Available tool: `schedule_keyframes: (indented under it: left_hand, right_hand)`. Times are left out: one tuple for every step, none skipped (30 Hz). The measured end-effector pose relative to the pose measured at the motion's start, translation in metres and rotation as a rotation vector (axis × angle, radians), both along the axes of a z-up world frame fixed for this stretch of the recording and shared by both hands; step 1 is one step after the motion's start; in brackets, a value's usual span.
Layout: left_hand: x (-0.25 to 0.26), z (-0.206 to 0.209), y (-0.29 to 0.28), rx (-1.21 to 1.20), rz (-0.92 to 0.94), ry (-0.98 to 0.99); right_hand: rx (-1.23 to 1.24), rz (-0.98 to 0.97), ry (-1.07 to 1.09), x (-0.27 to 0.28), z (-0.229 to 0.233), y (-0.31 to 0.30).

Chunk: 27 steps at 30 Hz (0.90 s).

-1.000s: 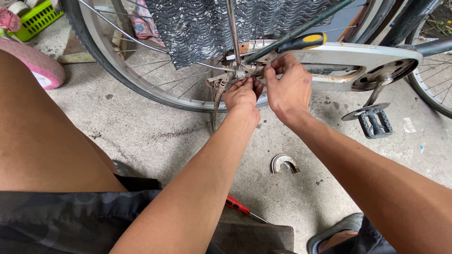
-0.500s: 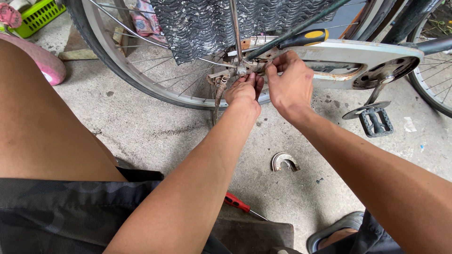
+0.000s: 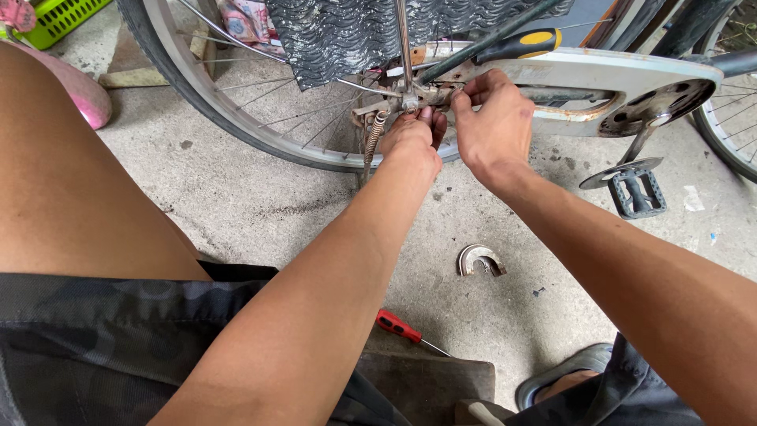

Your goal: The person uses a screwdriver to loosen a bolt on the rear brake assembly of a bicycle, then removes a small metal clip and adjusts the brake cable. The person reattaches the clip and tightens the bolt to secure the brake cable in place.

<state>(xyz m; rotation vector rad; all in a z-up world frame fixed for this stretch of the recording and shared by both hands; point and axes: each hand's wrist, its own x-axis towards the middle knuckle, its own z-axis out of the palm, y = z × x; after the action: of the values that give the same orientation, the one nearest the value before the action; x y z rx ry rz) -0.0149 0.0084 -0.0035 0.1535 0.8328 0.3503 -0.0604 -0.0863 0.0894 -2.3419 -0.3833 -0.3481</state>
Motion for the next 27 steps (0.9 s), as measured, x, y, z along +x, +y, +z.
schedule_keyframes:
  left_hand:
    - [0.0, -0.001, 0.001, 0.003, -0.002, 0.002]
    - [0.0, -0.002, 0.001, 0.007, -0.003, 0.004]
    - [0.002, -0.002, 0.001, 0.011, -0.007, 0.004]
    - [0.004, -0.003, 0.001, 0.031, -0.002, 0.003]
    - [0.005, -0.004, 0.0, 0.051, 0.003, 0.003]
    - [0.006, -0.005, 0.0, 0.071, 0.008, 0.004]
    - [0.008, -0.006, 0.0, 0.067, 0.018, 0.02]
    - [0.01, -0.006, -0.001, 0.064, 0.028, 0.036]
    - [0.012, -0.007, -0.001, 0.06, 0.037, 0.051]
    - [0.013, -0.007, -0.002, 0.067, 0.044, 0.046]
    - [0.014, -0.008, -0.002, 0.075, 0.05, 0.04]
    - [0.014, -0.008, -0.002, 0.084, 0.057, 0.034]
    - [0.014, -0.008, -0.002, 0.08, 0.052, 0.041]
    - [0.015, -0.008, -0.001, 0.076, 0.048, 0.047]
    - [0.015, -0.009, -0.001, 0.073, 0.044, 0.055]
    - [0.014, -0.009, 0.0, 0.072, 0.046, 0.056]
    - [0.014, -0.008, -0.001, 0.072, 0.048, 0.055]
    - [0.014, -0.007, -0.001, 0.072, 0.049, 0.054]
    - [0.013, -0.005, -0.001, 0.067, 0.058, 0.058]
    - [0.012, -0.004, -0.002, 0.063, 0.066, 0.062]
    - [0.011, -0.003, -0.002, 0.059, 0.074, 0.066]
    - [0.01, -0.001, -0.002, 0.063, 0.063, 0.07]
    - [0.008, 0.0, -0.002, 0.065, 0.052, 0.073]
    - [0.006, 0.0, -0.002, 0.068, 0.042, 0.077]
    - [0.005, 0.001, -0.002, 0.07, 0.042, 0.079]
    - [0.005, 0.003, -0.002, 0.072, 0.043, 0.082]
    - [0.004, 0.003, -0.002, 0.072, 0.045, 0.086]
  right_hand:
    - [0.004, 0.002, 0.002, 0.0, -0.001, -0.001]
    - [0.008, 0.004, 0.003, 0.002, -0.003, -0.001]
    - [0.013, 0.005, 0.003, 0.003, -0.003, -0.002]
    - [0.014, 0.009, -0.008, 0.004, -0.004, -0.003]
    - [0.015, 0.014, -0.018, 0.006, -0.005, -0.004]
    - [0.016, 0.019, -0.027, 0.008, -0.005, -0.004]
    - [0.029, 0.021, -0.035, 0.009, -0.006, -0.004]
    - [0.042, 0.024, -0.043, 0.01, -0.006, -0.004]
    - [0.055, 0.026, -0.051, 0.011, -0.007, -0.004]
    - [0.053, 0.028, -0.05, 0.012, -0.007, -0.004]
    - [0.052, 0.03, -0.05, 0.012, -0.007, -0.004]
    - [0.052, 0.032, -0.05, 0.013, -0.007, -0.004]
    - [0.049, 0.033, -0.051, 0.013, -0.007, -0.003]
    - [0.045, 0.033, -0.052, 0.013, -0.007, -0.003]
    - [0.042, 0.034, -0.052, 0.014, -0.008, -0.002]
    - [0.041, 0.04, -0.055, 0.014, -0.009, -0.002]
    - [0.04, 0.046, -0.061, 0.014, -0.008, -0.002]
    - [0.039, 0.051, -0.067, 0.014, -0.008, -0.002]
    - [0.043, 0.054, -0.071, 0.014, -0.009, -0.003]
    - [0.048, 0.057, -0.075, 0.014, -0.009, -0.003]
    - [0.052, 0.06, -0.079, 0.014, -0.009, -0.003]
    - [0.049, 0.061, -0.076, 0.014, -0.009, -0.004]
    - [0.045, 0.062, -0.072, 0.014, -0.009, -0.004]
    - [0.041, 0.063, -0.068, 0.014, -0.01, -0.005]
    - [0.042, 0.062, -0.072, 0.015, -0.009, -0.004]
    - [0.042, 0.061, -0.076, 0.016, -0.009, -0.004]
    - [0.041, 0.061, -0.078, 0.015, -0.01, -0.004]
